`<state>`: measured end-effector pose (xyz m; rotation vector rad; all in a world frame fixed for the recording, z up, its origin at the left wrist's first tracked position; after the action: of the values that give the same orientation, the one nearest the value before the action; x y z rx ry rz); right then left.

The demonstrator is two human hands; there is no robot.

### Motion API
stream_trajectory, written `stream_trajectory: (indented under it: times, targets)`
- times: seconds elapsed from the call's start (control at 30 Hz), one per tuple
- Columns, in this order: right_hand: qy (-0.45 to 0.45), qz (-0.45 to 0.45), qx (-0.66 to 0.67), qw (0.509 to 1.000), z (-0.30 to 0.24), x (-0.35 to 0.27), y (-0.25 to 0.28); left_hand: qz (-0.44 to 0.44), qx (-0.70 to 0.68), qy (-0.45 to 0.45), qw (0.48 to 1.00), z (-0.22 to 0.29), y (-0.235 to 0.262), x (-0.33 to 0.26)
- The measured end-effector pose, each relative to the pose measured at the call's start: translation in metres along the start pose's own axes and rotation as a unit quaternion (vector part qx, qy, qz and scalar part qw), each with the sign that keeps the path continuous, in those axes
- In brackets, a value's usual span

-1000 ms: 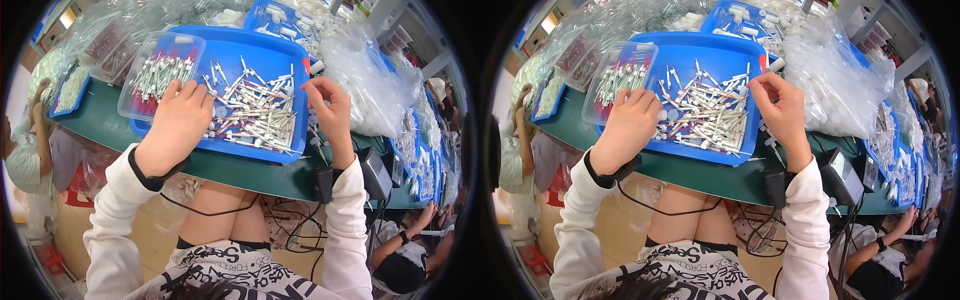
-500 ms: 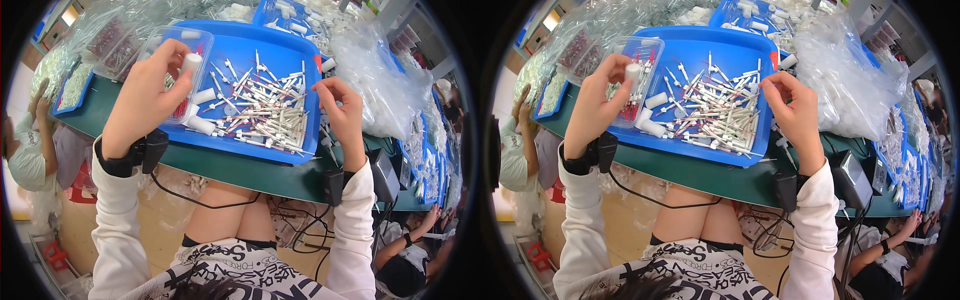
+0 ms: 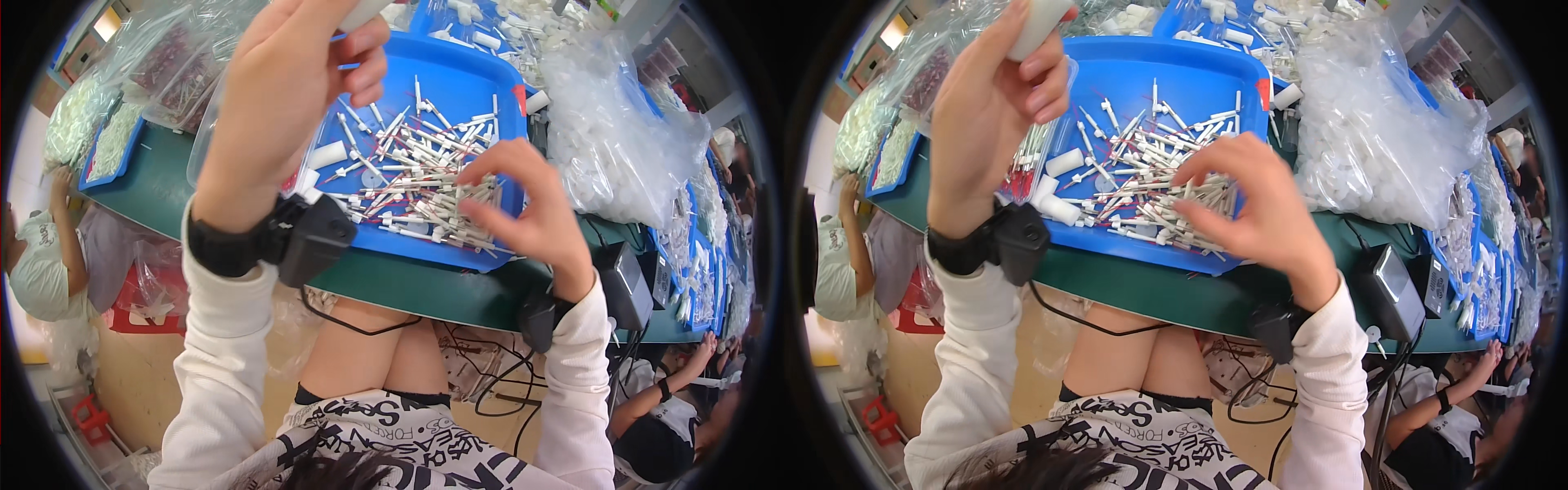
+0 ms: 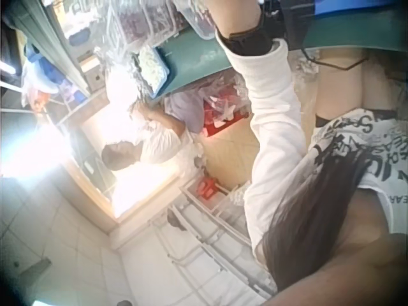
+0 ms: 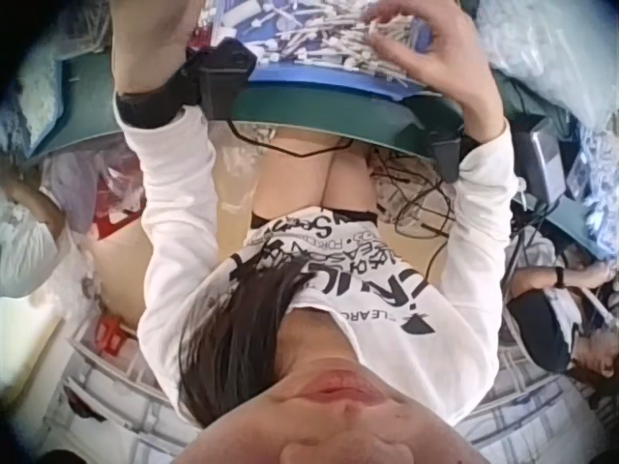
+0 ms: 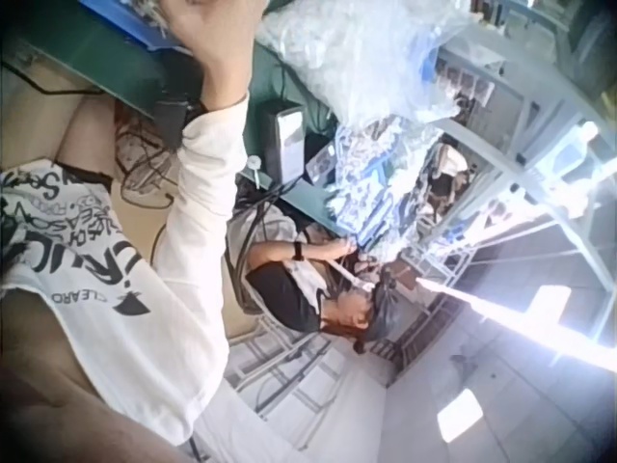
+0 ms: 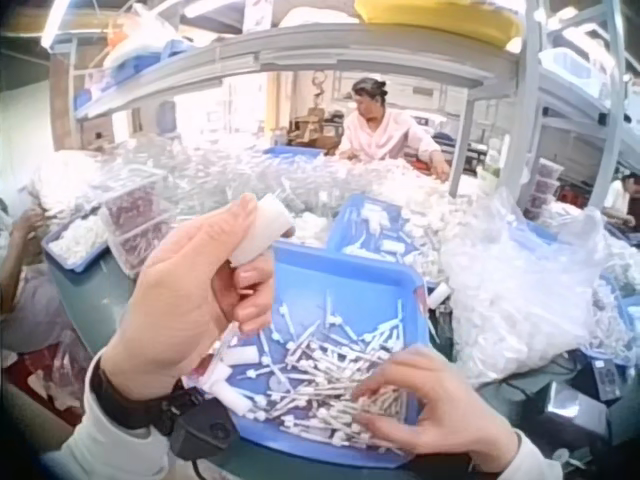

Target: The person sits at a workbench and assembles small white plastic components by hand. They pick up a cylindrical piece and a flat disc, fit them together, and place the finished unit into a blue tray. The process is repeated continuously with parts from a clear container.

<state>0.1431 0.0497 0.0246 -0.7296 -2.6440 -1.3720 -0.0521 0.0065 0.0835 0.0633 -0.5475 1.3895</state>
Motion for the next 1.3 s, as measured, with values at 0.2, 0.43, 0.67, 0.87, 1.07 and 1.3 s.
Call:
stream_trajectory:
  times: [0.2, 0.43, 0.67, 0.87, 1.07, 1.3]
  targets:
    - [-0.015, -0.054, -0.12, 0.991, 0.001, -0.001, -0.024, 0.043, 0.05, -0.041, 0.997, -0.03, -0.007, 0.012]
    - [-0.038, 0.004, -0.097, 0.995, 0.011, -0.004, -0.007, 0.117, 0.093, -0.135, 0.979, -0.032, 0.003, 0.002]
    - [-0.093, 0.137, -0.17, 0.971, 0.043, -0.002, 0.02, 0.144, 0.093, -0.168, 0.971, -0.039, 0.004, 0.0]
    - [-0.087, 0.106, -0.205, 0.969, 0.048, -0.006, 0.014, 0.16, 0.06, -0.191, 0.966, -0.032, 0.015, -0.004]
    - [-0.105, 0.196, -0.128, 0.966, 0.043, -0.008, 0.021, 0.132, 0.07, -0.192, 0.97, -0.021, 0.01, -0.01]
    - [-0.007, -0.028, -0.149, 0.988, 0.007, 0.004, -0.006, 0.096, 0.028, -0.225, 0.969, -0.009, 0.014, -0.015]
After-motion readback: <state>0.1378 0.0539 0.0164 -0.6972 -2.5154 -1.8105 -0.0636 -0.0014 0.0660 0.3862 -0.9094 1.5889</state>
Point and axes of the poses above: each hand's wrist, its own x-axis towards the middle knuckle, its own y-axis out of the back of the hand, z = x × y, the point moved 5 cm from there along x, towards the middle knuckle, and after that the axes turned 15 degrees about -z, right-handed, at the moved point
